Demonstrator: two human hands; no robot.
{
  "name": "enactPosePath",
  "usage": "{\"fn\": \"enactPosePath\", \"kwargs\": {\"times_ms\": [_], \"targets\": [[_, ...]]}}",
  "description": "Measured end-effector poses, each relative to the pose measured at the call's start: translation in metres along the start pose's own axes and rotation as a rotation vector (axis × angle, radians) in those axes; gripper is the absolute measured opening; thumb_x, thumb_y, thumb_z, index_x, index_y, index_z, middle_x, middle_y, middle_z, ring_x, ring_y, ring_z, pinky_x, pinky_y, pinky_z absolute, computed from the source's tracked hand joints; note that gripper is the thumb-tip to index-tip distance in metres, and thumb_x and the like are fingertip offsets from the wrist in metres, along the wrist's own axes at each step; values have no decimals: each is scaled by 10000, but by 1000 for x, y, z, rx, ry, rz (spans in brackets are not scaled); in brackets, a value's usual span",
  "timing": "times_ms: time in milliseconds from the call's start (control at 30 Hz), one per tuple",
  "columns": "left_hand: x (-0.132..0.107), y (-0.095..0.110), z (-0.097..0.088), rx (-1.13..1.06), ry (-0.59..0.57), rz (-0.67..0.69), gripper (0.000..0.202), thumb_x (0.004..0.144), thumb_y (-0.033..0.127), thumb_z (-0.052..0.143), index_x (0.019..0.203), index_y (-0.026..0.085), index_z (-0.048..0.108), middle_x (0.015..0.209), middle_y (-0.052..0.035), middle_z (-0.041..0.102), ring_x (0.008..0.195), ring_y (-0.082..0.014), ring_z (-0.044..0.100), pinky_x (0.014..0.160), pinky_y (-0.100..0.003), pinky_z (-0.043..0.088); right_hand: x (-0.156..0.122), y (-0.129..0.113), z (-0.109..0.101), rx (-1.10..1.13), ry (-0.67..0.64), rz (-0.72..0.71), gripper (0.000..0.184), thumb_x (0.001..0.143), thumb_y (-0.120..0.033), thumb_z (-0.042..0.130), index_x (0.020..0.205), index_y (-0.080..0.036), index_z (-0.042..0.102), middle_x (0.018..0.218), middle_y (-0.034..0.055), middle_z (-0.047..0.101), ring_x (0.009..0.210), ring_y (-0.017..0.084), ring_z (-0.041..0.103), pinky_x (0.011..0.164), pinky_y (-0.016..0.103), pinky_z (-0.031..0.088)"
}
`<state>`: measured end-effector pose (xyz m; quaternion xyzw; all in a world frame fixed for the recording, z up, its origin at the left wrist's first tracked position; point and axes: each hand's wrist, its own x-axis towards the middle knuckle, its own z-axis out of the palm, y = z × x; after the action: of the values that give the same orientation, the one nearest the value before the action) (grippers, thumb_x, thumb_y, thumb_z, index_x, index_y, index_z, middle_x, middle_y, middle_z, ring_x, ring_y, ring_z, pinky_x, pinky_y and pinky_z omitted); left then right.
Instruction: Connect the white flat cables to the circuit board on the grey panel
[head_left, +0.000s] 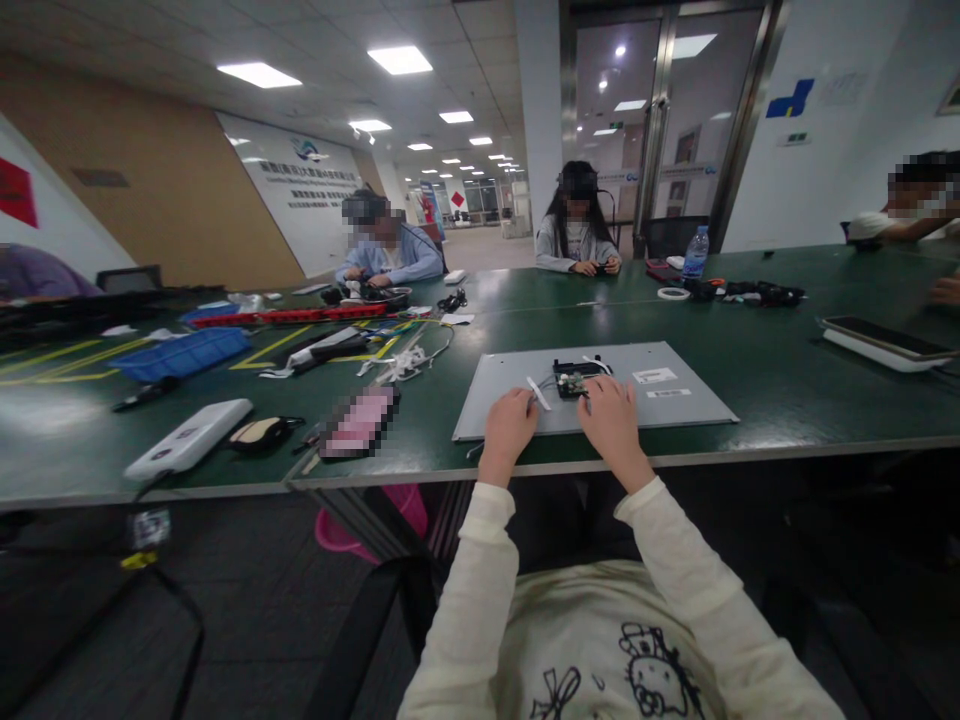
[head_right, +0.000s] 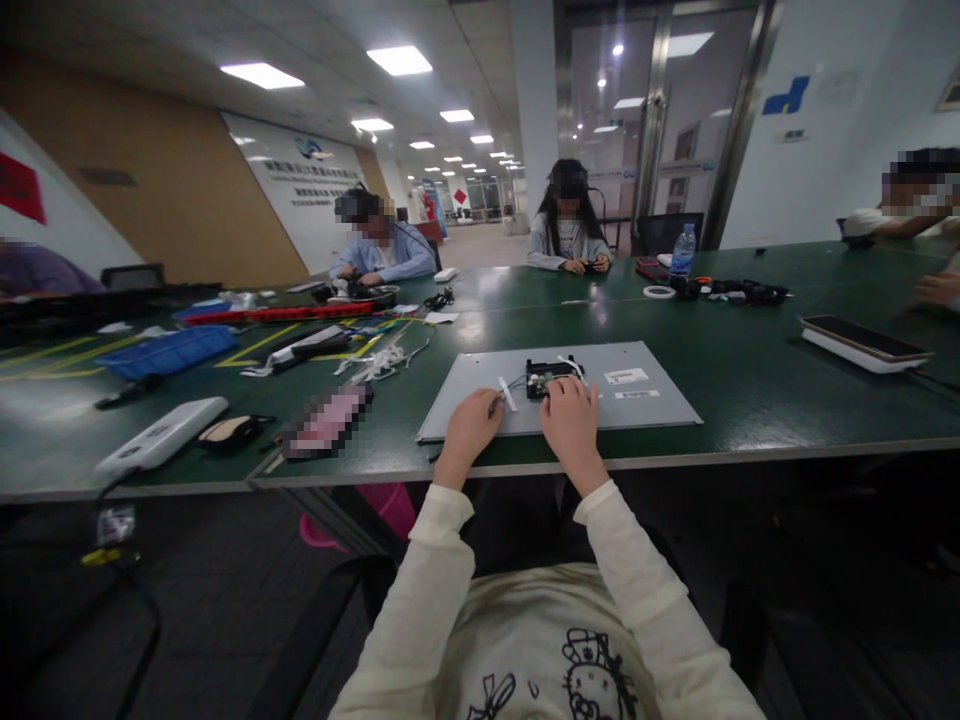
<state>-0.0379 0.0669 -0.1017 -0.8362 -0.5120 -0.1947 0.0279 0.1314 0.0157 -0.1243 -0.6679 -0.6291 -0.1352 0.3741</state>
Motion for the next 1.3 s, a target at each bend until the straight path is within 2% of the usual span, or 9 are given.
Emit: {"fn": "enactPosePath", "kwargs": {"times_ms": [100, 200, 433, 733, 967, 1167, 1300], "targets": [[0, -1, 0, -4, 4, -1, 227, 934, 205, 457, 1090, 197, 622, 1109, -83, 650, 1022, -203, 610, 905, -300, 456, -2, 0, -2, -58, 28, 18, 250, 899, -186, 439, 1030, -139, 647, 1043, 146, 662, 1020, 259, 570, 1107, 527, 172], [0, -2, 2, -3, 9, -7, 229, 935, 208, 456, 1093, 198, 622, 1107, -86, 649, 1027, -207, 608, 903, -303, 457, -4, 0, -4, -87, 9, -14, 249, 912, -191, 418, 976, -138, 653, 980, 139, 673, 942, 236, 595, 1121, 487, 165], [2, -3, 4, -14, 21, 15, 230, 924, 196, 470, 1095, 189, 625, 1111, -84, 653, 1035, -205, 609, 926, -299, 449, -4, 0, -3, -126, -51, -23, 265, 927, -199, 395, 941, -147, 654, 929, 135, 683, 894, 232, 607, 1101, 437, 224], [2, -7, 9, -14, 52, 51, 229, 924, 198, 475, 1093, 182, 628, 1091, -86, 660, 1003, -210, 620, 894, -301, 460, -6, -3, -4, -172, -85, -22, 253, 932, -203, 398, 935, -149, 645, 926, 124, 680, 893, 222, 605, 1101, 420, 217], [2, -5, 6, -22, 53, 51, 224, 915, 188, 491, 1087, 178, 635, 1080, -80, 668, 1010, -199, 621, 911, -291, 453, -8, -5, -7, -215, -150, -45, 247, 942, -214, 409, 947, -144, 646, 972, 123, 665, 924, 211, 597, 1043, 379, 292], [3, -7, 8, -27, 65, 57, 224, 912, 193, 495, 1084, 178, 638, 1077, -81, 670, 1002, -204, 626, 899, -292, 459, -9, -6, -7, -208, -168, -59, 269, 954, -223, 396, 960, -154, 656, 1030, 123, 651, 949, 211, 591, 1024, 378, 299], [4, -8, 10, -44, 66, 66, 228, 908, 182, 493, 1084, 177, 638, 1084, -81, 669, 1009, -198, 624, 907, -286, 458, -8, -7, -9, -211, -171, -47, 256, 949, -220, 404, 958, -153, 651, 1026, 120, 647, 910, 218, 595, 923, 360, 355]]}}
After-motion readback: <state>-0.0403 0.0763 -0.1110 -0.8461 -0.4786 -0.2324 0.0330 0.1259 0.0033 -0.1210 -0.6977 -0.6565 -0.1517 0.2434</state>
